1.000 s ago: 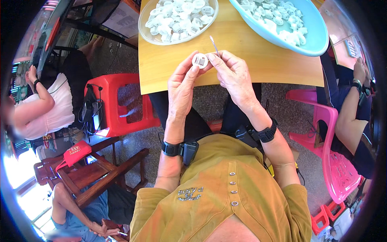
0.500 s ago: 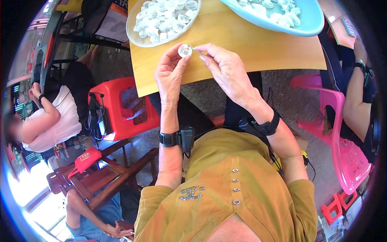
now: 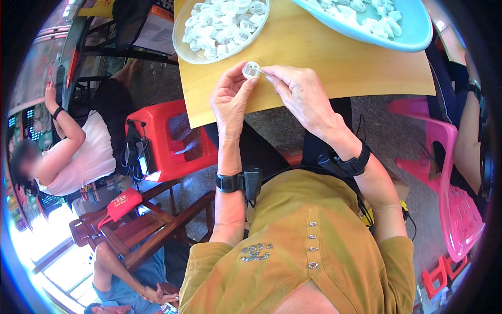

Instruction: Assembling small white plastic components using a small metal pick tool.

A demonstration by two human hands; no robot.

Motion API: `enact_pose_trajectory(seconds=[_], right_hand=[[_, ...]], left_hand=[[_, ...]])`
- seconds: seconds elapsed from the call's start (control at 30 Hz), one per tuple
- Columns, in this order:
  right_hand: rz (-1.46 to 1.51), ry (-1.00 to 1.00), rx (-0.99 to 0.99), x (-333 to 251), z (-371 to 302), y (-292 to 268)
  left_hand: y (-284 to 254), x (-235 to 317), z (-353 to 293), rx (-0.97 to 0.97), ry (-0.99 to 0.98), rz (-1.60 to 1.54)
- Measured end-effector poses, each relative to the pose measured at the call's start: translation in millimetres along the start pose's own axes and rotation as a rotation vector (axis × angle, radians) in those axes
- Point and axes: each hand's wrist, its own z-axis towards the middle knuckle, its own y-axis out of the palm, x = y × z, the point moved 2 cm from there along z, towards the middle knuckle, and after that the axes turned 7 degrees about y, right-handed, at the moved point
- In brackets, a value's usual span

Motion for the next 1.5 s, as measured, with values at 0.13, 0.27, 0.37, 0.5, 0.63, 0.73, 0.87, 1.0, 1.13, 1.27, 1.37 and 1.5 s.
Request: enact_pose_trajectory(seconds=[0.13, 0.27, 0.37, 0.5, 0.63, 0.73, 0.87, 1.0, 1.13, 1.27, 1.37, 1.5], right_hand=[[-0.037, -0.021, 0.018, 1.8, 0.6, -0.2], [-0.056, 0.004, -0.003, 2.3, 1.1, 0.8], [-0.063, 0.017, -0.013, 2.5, 0.8, -0.3], [-0.081, 0.007, -0.027, 3.2, 0.9, -2.5], [-0.175, 0.009, -0.065, 1.1, 2.0, -5.1], [-0.305, -0.008, -0.124, -2.8, 2.6, -6.0], [-0.472, -0.053, -0.153, -9.3, 2.1, -7.8], [-0.703, -0.181, -0.193, -17.8, 0.6, -7.8], [-0.873, -0.325, -0.194, -30.0, -1.8, 0.1], [-1.158, -0.384, -0.175, -35.5, -6.8, 7.8], [-0.987, -0.350, -0.155, -32.7, -6.0, 2.7], [-0.776, -0.217, -0.217, -25.9, -2.7, -4.8]], left_hand=[[1.6, 0.8, 0.0, 0.003, -0.020, 0.001], [0.7, 0.4, -0.8, 0.015, -0.033, 0.007], [1.0, -0.3, -0.8, 0.009, -0.026, -0.006], [2.0, -1.6, -1.0, 0.001, -0.021, -0.008], [1.5, -5.4, -0.7, -0.007, 0.009, 0.037], [1.2, -5.9, -1.2, -0.018, 0.022, 0.072], [3.1, -4.8, -1.0, -0.016, 0.048, 0.100], [4.0, -3.3, -1.3, -0.024, 0.057, 0.113], [2.2, -4.3, -2.2, -0.030, 0.078, 0.108], [2.1, -6.1, -2.4, -0.018, 0.071, 0.087], [2.7, -7.6, -2.9, -0.022, 0.036, 0.022], [0.0, -10.2, -1.4, -0.046, 0.008, 0.005]])
